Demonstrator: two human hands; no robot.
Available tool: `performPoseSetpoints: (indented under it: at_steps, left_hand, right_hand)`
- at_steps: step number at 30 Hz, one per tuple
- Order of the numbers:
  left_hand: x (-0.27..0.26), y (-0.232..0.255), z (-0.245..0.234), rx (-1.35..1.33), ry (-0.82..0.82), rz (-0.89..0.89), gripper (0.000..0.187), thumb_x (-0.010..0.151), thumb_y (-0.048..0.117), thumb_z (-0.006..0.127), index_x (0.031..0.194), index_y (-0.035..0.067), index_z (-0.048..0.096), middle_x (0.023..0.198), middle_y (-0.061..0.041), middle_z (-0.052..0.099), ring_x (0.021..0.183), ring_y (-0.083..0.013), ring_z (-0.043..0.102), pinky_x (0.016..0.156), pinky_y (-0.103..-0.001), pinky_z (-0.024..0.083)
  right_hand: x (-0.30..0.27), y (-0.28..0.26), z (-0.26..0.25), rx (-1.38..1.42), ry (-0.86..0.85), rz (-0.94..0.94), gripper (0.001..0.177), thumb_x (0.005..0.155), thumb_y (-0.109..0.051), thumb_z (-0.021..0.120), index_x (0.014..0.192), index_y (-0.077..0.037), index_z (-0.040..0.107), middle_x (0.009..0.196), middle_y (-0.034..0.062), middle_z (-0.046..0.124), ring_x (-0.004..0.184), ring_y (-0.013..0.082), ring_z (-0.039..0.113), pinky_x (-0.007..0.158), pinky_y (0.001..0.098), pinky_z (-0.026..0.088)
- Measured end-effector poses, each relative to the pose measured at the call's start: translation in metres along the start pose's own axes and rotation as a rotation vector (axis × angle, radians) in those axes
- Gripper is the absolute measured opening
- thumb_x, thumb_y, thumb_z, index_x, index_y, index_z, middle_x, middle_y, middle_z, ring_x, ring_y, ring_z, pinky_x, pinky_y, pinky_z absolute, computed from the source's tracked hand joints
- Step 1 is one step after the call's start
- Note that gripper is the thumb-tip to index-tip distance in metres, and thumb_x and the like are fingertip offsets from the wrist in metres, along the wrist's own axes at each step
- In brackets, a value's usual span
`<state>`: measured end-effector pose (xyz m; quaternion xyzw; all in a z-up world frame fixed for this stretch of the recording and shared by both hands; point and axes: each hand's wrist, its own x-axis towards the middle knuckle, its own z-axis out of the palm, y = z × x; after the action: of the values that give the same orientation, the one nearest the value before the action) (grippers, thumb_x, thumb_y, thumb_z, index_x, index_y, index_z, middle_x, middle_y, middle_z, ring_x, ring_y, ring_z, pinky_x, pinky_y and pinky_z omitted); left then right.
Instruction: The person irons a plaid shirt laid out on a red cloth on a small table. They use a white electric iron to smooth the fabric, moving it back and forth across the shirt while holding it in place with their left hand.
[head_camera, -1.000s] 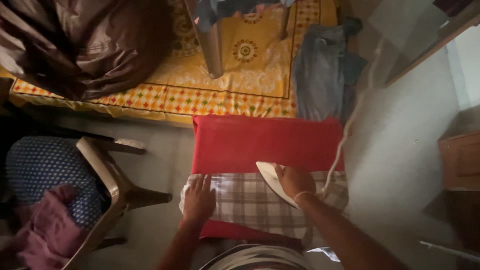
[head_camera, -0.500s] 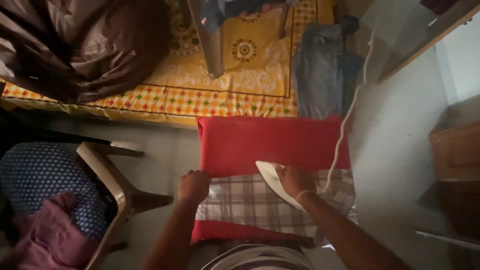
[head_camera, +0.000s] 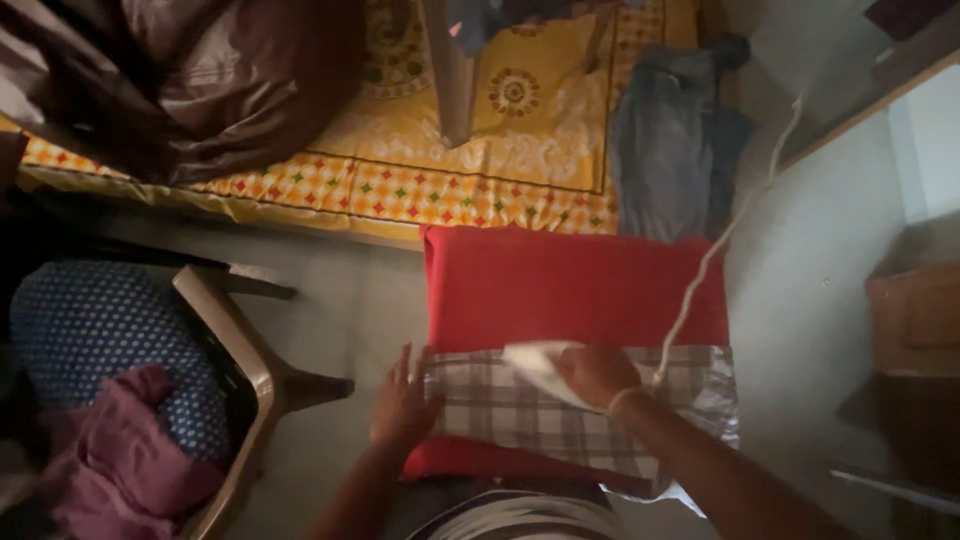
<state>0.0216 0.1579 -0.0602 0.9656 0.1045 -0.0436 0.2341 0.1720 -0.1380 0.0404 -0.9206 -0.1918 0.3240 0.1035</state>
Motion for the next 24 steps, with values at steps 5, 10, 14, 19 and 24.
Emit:
performPoseSetpoints:
  at_steps: [5, 10, 14, 19, 24]
  left_hand:
    - [-0.03, -0.01, 0.019, -0.003, -0.285, -0.086, 0.096, 0.085, 0.051, 0.071, 0.16, 0.039, 0.014, 0.17, -0.011, 0.013, 0.15, -0.0421, 0.029, 0.11, -0.058, 0.041]
    - [-0.035, -0.009, 0.012, -0.066, -0.388, -0.234, 0.103, 0.085, 0.063, 0.07, 0.162, 0.04, 0.005, 0.171, -0.012, 0.01, 0.152, -0.0432, 0.024, 0.113, -0.061, 0.038]
    - [-0.024, -0.011, -0.005, -0.06, -0.487, -0.268, 0.11, 0.084, 0.068, 0.07, 0.163, 0.038, 0.0, 0.172, -0.013, 0.008, 0.153, -0.0446, 0.023, 0.113, -0.061, 0.038]
    - [-0.024, -0.018, 0.005, -0.141, -0.532, -0.273, 0.114, 0.081, 0.065, 0.071, 0.164, 0.035, -0.001, 0.171, -0.015, 0.013, 0.152, -0.041, 0.029, 0.114, -0.057, 0.04]
    - [-0.041, -0.048, 0.077, -0.198, -0.467, -0.199, 0.095, 0.098, 0.054, 0.057, 0.169, 0.02, 0.003, 0.168, -0.025, 0.021, 0.133, -0.0452, 0.052, 0.11, -0.057, 0.045]
  right_hand:
    - [-0.002, -0.024, 0.002, -0.255, -0.072, -0.26, 0.064, 0.1, -0.061, 0.038, 0.091, -0.012, 0.078, 0.087, 0.0154, 0.076, 0.084, 0.0367, 0.071, 0.084, 0.0531, 0.052]
    - [0.017, -0.059, 0.001, -0.052, 0.058, 0.115, 0.062, 0.102, -0.06, 0.039, 0.096, -0.012, 0.077, 0.092, 0.0161, 0.076, 0.09, 0.0381, 0.072, 0.086, 0.0504, 0.055]
    - [0.01, -0.061, 0.013, -0.173, -0.023, -0.238, 0.059, 0.096, -0.061, 0.045, 0.093, -0.013, 0.079, 0.091, 0.0182, 0.075, 0.088, 0.0393, 0.071, 0.084, 0.0535, 0.052]
    - [0.023, -0.074, 0.017, -0.173, 0.035, -0.145, 0.06, 0.096, -0.062, 0.045, 0.092, -0.012, 0.078, 0.091, 0.0174, 0.076, 0.089, 0.0386, 0.072, 0.085, 0.0509, 0.055]
    - [0.033, -0.082, 0.027, -0.133, -0.008, 0.002, 0.064, 0.102, -0.062, 0.039, 0.097, -0.012, 0.079, 0.097, 0.0193, 0.075, 0.095, 0.0402, 0.071, 0.087, 0.0514, 0.054]
